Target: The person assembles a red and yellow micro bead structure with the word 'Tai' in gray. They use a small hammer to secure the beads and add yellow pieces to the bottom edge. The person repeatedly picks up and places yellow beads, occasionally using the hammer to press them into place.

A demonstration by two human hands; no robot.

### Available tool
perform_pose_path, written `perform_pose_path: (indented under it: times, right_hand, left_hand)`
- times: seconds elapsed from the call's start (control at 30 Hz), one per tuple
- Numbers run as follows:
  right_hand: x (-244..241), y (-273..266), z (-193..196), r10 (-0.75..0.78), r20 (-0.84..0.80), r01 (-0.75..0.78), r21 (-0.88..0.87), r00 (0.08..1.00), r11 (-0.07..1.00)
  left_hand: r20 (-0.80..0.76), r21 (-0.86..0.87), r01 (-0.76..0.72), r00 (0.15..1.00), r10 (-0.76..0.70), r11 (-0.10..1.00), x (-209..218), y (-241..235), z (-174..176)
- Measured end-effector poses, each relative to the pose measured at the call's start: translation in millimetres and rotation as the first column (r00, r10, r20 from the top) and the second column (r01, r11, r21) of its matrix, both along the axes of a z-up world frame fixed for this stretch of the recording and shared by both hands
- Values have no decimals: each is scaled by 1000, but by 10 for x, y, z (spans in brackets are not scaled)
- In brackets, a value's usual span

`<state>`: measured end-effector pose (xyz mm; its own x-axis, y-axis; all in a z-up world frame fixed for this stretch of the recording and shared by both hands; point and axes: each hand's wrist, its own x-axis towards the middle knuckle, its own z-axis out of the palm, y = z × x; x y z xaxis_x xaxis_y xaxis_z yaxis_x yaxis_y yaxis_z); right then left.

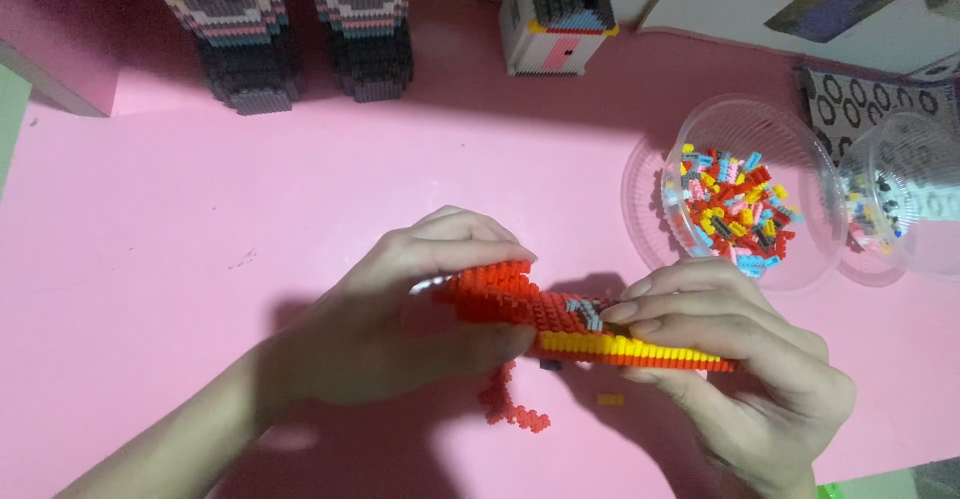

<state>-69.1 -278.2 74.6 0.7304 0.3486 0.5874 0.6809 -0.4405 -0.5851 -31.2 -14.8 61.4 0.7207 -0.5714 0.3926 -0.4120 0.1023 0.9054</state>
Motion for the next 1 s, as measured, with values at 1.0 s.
perform_pose_path:
  times: [1.0]
  right_hand:
    - [-49, -296, -186, -145, 35, 142, 76, 989, 987]
  left_hand:
    - [-167, 173, -58, 982, 87, 983, 66, 50, -177]
